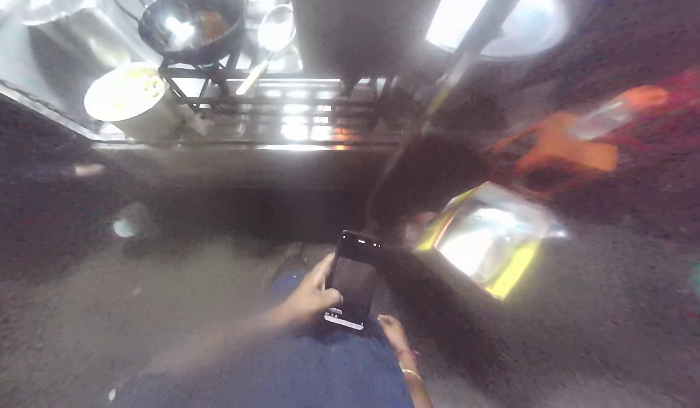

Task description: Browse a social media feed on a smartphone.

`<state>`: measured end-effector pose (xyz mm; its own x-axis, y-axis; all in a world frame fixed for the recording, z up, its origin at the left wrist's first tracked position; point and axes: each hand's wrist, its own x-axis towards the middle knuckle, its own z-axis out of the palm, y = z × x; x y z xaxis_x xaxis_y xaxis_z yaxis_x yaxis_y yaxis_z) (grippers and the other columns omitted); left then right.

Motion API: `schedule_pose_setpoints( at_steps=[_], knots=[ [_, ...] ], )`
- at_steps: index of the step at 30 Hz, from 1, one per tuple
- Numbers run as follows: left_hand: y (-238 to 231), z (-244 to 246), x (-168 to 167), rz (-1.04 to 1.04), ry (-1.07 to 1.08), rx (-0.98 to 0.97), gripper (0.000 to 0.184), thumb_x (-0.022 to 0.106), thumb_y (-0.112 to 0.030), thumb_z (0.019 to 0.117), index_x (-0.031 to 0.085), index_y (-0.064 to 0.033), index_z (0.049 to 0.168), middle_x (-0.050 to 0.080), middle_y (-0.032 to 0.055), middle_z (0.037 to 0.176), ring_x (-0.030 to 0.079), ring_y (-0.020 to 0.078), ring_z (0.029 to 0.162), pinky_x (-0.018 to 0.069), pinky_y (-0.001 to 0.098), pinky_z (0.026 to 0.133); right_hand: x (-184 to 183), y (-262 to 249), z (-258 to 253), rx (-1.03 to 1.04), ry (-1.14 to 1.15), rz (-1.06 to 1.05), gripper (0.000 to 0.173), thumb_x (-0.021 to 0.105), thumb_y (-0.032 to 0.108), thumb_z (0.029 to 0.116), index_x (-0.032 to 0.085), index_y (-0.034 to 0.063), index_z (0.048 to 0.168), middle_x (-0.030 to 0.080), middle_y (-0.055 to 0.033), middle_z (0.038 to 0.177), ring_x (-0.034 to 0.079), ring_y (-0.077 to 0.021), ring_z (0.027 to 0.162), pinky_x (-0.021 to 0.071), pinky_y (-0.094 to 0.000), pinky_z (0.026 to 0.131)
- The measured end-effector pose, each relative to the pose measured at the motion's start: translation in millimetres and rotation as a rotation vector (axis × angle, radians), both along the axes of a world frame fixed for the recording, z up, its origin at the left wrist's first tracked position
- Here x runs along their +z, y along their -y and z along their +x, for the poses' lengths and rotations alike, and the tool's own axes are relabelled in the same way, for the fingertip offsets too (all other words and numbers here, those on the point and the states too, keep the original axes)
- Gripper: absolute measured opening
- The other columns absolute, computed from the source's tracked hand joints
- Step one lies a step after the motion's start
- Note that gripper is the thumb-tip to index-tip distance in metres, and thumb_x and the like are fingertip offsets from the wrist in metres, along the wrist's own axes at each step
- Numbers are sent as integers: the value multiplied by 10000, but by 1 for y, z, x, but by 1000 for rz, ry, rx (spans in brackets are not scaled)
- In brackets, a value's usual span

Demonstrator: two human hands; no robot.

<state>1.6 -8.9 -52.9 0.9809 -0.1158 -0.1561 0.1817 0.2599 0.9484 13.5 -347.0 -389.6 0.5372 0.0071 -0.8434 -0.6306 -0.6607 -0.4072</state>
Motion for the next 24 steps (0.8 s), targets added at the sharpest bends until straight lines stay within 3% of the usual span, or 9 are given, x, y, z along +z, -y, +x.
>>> schedule_pose_setpoints(
  at_steps=[4, 7, 9, 11, 15, 19, 24],
  knots=[
    [3, 4, 2, -8, -21, 20, 686, 640, 53, 815, 341, 81, 1431, 625, 84, 1272, 637, 83, 1136, 540, 288, 993, -13, 6, -1, 24, 25, 35, 283, 579, 123, 1034, 654, -55, 1241, 674, -250, 1194, 668, -330, 1079, 534, -495, 956],
    [8, 5, 5, 145, -27, 41, 896, 892, -49, 698, 382, 70, 1426, 640, 81, 1280, 632, 61, 1153, 526, 248, 1017, -10, 4, 0, 25, 29, 27, 282, 578, 126, 1037, 655, -58, 1237, 673, -248, 1198, 658, -326, 1105, 511, -488, 994],
    [8, 4, 4, 164, 13, 36, 1024, 935, -106, 644, 344, 93, 1457, 607, 96, 1344, 596, 54, 1213, 486, 238, 1063, -11, 4, 3, 26, 25, 9, 289, 581, 142, 1037, 655, -42, 1247, 676, -238, 1202, 660, -325, 1100, 517, -492, 981],
    [8, 4, 6, 152, 1, 29, 1013, 927, -79, 647, 341, 82, 1458, 609, 93, 1344, 598, 64, 1218, 492, 249, 1067, -10, 1, 4, 32, 24, -3, 292, 590, 158, 1034, 659, -28, 1249, 679, -234, 1192, 669, -328, 1075, 531, -500, 949],
    [6, 6, 11, 213, -60, 16, 877, 850, -58, 733, 366, 70, 1454, 612, 96, 1329, 604, 57, 1195, 496, 245, 1049, -5, 0, 7, 7, 44, 14, 315, 612, 173, 1027, 657, -34, 1260, 677, -244, 1214, 658, -338, 1131, 506, -501, 1008],
    [4, 5, 8, 179, -41, 16, 815, 775, -24, 777, 343, 93, 1459, 595, 119, 1342, 599, 69, 1204, 494, 252, 1050, -10, 1, 3, 0, 40, 33, 295, 600, 142, 1027, 647, -44, 1251, 677, -240, 1185, 669, -323, 1064, 531, -490, 951],
    [6, 5, 5, 78, 0, 25, 886, 827, 16, 736, 325, 94, 1462, 602, 111, 1349, 609, 98, 1217, 509, 280, 1060, -14, 3, 3, 9, 26, 14, 285, 596, 145, 1031, 661, -36, 1242, 684, -233, 1183, 673, -327, 1069, 534, -500, 953]
  ],
)
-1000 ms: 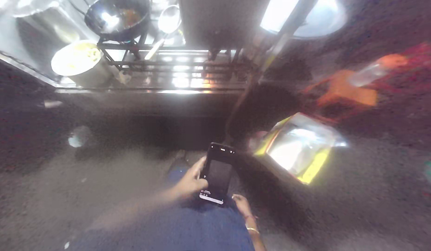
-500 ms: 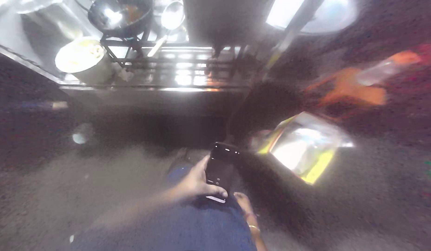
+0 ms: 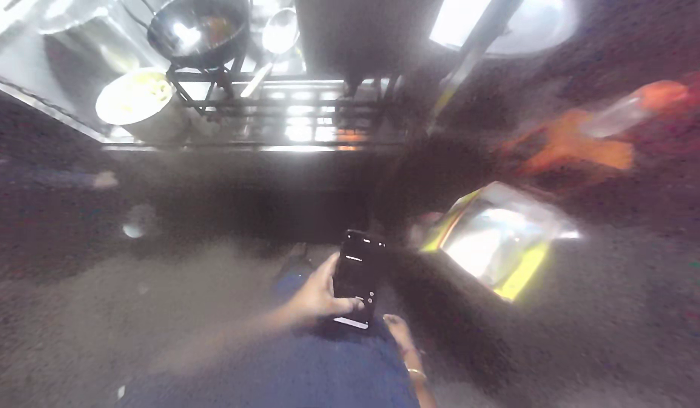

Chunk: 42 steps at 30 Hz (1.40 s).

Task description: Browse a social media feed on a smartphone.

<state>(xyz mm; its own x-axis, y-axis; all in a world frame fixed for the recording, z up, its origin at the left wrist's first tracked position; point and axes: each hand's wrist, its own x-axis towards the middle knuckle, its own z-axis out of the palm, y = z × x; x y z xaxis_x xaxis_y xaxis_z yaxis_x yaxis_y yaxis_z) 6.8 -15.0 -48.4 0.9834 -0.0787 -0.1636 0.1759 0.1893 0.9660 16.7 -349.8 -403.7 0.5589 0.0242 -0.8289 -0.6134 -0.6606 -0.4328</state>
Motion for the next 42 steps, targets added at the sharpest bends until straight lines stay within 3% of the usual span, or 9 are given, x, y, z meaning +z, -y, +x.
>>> schedule_pose_setpoints(
  at_steps=[6, 14, 18, 23, 26, 28, 35, 39, 42],
  knots=[
    [2, 1, 1, -2, -26, -9, 838, 740, 62, 742, 314, 101, 1463, 602, 114, 1340, 616, 89, 1200, 522, 277, 1038, 8, 0, 3, 20, -2, -9, 295, 597, 147, 1029, 659, -34, 1254, 678, -238, 1201, 668, -330, 1086, 526, -496, 960],
    [1, 4, -1, -130, -40, 4, 578, 593, -183, 994, 347, 71, 1451, 618, 107, 1297, 633, 128, 1159, 526, 321, 1029, 3, 5, -1, -10, 20, 13, 314, 601, 158, 1030, 652, -48, 1261, 674, -242, 1223, 649, -332, 1147, 495, -492, 1026],
    [2, 7, -2, -149, -51, 15, 558, 622, -49, 955, 362, 72, 1433, 640, 117, 1264, 659, 156, 1128, 554, 338, 1001, 14, 2, 2, 22, 11, 7, 313, 590, 158, 1035, 650, -52, 1261, 665, -251, 1236, 641, -337, 1164, 485, -493, 1037],
    [2, 8, -8, -189, -25, 17, 515, 427, -19, 924, 358, 55, 1429, 627, 69, 1244, 641, 81, 1092, 541, 285, 962, 18, -1, 2, 1, 13, -2, 318, 594, 154, 1032, 643, -53, 1269, 669, -253, 1221, 653, -338, 1134, 499, -494, 1016],
    [3, 9, 0, -140, -99, 28, 526, 548, -70, 962, 371, 54, 1441, 624, 80, 1257, 636, 90, 1111, 535, 284, 982, 21, -3, 4, 20, -8, -3, 316, 577, 146, 1043, 632, -56, 1280, 668, -256, 1205, 661, -333, 1086, 515, -486, 971],
    [4, 10, 2, -101, -99, 30, 617, 674, -13, 907, 365, 79, 1433, 631, 94, 1272, 644, 93, 1133, 539, 280, 1003, 25, -3, 6, 19, -20, -7, 316, 571, 145, 1046, 629, -51, 1288, 663, -253, 1218, 661, -330, 1085, 518, -482, 966],
    [3, 8, -5, -207, -23, 21, 541, 438, -12, 890, 344, 81, 1414, 628, 64, 1215, 642, 58, 1063, 541, 266, 947, 28, -3, 7, -8, -38, -18, 309, 569, 151, 1049, 627, -40, 1285, 670, -229, 1174, 670, -281, 972, 545, -444, 871],
    [3, 9, -1, -201, -85, 23, 536, 570, 23, 876, 364, 55, 1370, 648, 19, 1096, 665, 45, 967, 562, 240, 874, 32, -4, 9, -15, -58, -30, 299, 556, 156, 1055, 630, -23, 1284, 676, -199, 1134, 658, -234, 901, 541, -409, 823],
    [4, 9, 3, -209, -131, 30, 624, 666, 52, 851, 352, 67, 1390, 658, 42, 1117, 679, 70, 983, 576, 261, 894, 28, -3, 9, -19, -65, -29, 295, 560, 158, 1054, 636, -18, 1279, 683, -202, 1136, 671, -249, 917, 550, -422, 825]
  ],
)
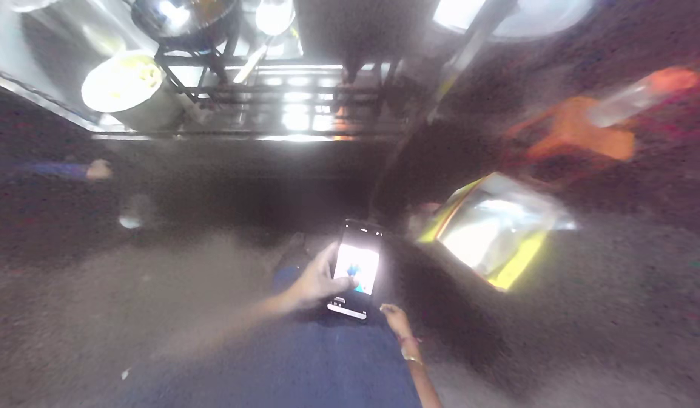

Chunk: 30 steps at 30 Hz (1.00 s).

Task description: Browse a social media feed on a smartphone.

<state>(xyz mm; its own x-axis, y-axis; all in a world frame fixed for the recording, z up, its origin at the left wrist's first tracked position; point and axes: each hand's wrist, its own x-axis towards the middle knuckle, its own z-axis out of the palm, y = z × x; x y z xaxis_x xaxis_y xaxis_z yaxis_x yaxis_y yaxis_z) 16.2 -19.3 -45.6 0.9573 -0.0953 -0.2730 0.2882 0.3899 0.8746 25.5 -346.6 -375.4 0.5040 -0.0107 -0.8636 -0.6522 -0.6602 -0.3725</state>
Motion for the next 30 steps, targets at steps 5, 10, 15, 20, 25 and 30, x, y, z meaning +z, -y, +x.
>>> schedule_pose_setpoints(
  at_steps=[5, 10, 15, 20, 25, 30],
  knots=[
    [1, -2, -2, 9, 22, 1, 644, 674, 47, 831, 353, 67, 1388, 655, 47, 1149, 676, 77, 1017, 571, 269, 919, -2, 1, -3, 8, -2, 4, 317, 559, 170, 1056, 625, -21, 1300, 671, -221, 1193, 672, -293, 1007, 542, -459, 889],
    [-2, -4, -11, -7, 111, -23, 623, 559, 46, 847, 311, 100, 1415, 634, 41, 1172, 657, 51, 1032, 556, 264, 926, -4, 0, -3, 8, 7, 4, 310, 563, 168, 1053, 635, -24, 1286, 672, -233, 1190, 670, -305, 1021, 535, -471, 902],
    [-5, -6, -16, -16, 169, -35, 635, 535, -17, 812, 337, 79, 1407, 628, -15, 1170, 631, 1, 1027, 534, 224, 915, -6, 2, -4, 20, 10, 6, 319, 564, 158, 1052, 630, -35, 1297, 656, -246, 1245, 650, -332, 1112, 508, -482, 974],
    [-9, -6, -24, -386, 102, -79, 663, 608, -38, 877, 291, -65, 1458, 644, -3, 1244, 652, 86, 1091, 551, 297, 947, -20, 9, -11, 34, 87, 36, 301, 582, 158, 1039, 663, -47, 1244, 676, -248, 1212, 654, -330, 1133, 495, -487, 1027],
    [-11, -4, -25, -541, 124, -189, 994, 692, 116, 833, 87, -164, 1570, 557, 113, 1411, 619, 332, 1230, 569, 564, 961, -20, 10, -14, 34, 84, 19, 297, 608, 186, 1028, 674, -13, 1238, 695, -213, 1184, 675, -309, 1096, 527, -493, 991],
    [-8, -6, -16, -448, 149, -252, 1000, 632, 206, 820, 75, -165, 1563, 524, 131, 1436, 612, 362, 1239, 585, 554, 942, -25, 11, -12, 61, 102, 16, 275, 620, 150, 1014, 686, -26, 1215, 692, -225, 1191, 664, -319, 1124, 506, -493, 1019]
  ],
)
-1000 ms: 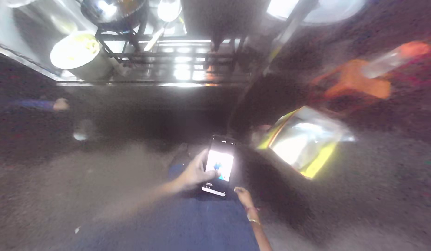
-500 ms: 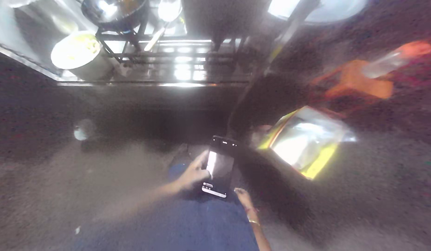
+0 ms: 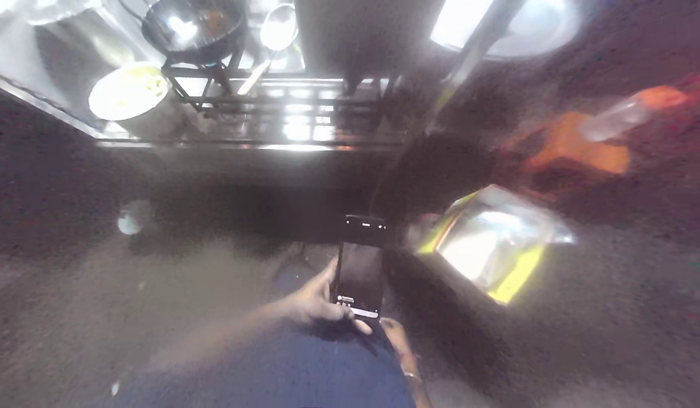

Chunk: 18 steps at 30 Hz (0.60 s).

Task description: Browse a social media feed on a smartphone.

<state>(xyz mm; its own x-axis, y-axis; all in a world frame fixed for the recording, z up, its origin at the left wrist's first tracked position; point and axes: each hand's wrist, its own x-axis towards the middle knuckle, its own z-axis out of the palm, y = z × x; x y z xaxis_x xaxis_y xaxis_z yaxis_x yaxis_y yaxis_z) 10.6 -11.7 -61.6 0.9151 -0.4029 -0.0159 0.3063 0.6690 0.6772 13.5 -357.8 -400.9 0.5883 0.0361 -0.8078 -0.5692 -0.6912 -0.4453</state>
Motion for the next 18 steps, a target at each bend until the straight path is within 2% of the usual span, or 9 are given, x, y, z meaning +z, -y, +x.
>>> schedule_pose_setpoints(
  at_steps=[3, 6, 8, 10, 15, 18],
  knots=[
    [1, 0, -2, -11, 46, 1, 1046, 668, 212, 785, 76, -153, 1567, 511, 115, 1454, 586, 340, 1279, 562, 542, 991, -3, -1, 1, -4, -8, 4, 259, 626, 139, 1007, 687, -27, 1196, 696, -220, 1161, 672, -311, 1085, 527, -489, 980],
    [2, 1, -3, -36, 48, -2, 1057, 658, 227, 781, 70, -151, 1574, 497, 145, 1468, 567, 377, 1296, 552, 577, 990, -6, 0, 1, -22, -21, 14, 280, 606, 161, 1021, 673, -23, 1221, 695, -221, 1157, 683, -310, 1044, 546, -493, 944],
    [2, 0, -2, 19, 61, 6, 1069, 666, 205, 787, 28, -132, 1576, 517, 112, 1444, 604, 311, 1263, 572, 518, 987, -3, -1, 0, -29, -23, 24, 286, 589, 164, 1033, 670, -33, 1225, 690, -234, 1149, 678, -318, 1032, 543, -495, 933],
    [0, 0, -5, 91, 112, 7, 1097, 677, 176, 791, -27, -96, 1588, 495, 79, 1464, 593, 228, 1273, 554, 443, 1024, 8, -6, 2, -46, -41, 16, 283, 584, 159, 1038, 668, -38, 1223, 685, -240, 1147, 668, -317, 1035, 528, -487, 936],
    [-3, 2, -5, 205, 132, 4, 1072, 706, 130, 778, -3, -33, 1567, 493, 45, 1452, 577, 133, 1271, 522, 342, 1055, 4, -3, 2, -25, -34, 15, 289, 583, 149, 1038, 657, -50, 1235, 675, -253, 1175, 663, -335, 1063, 527, -493, 951],
    [-4, 2, -5, 203, 117, 0, 1071, 706, 128, 782, -8, -32, 1564, 497, 51, 1446, 587, 139, 1263, 531, 349, 1046, 3, -3, 3, -20, -34, -8, 299, 599, 166, 1032, 658, -33, 1247, 678, -240, 1195, 661, -331, 1097, 518, -492, 976]
  ],
)
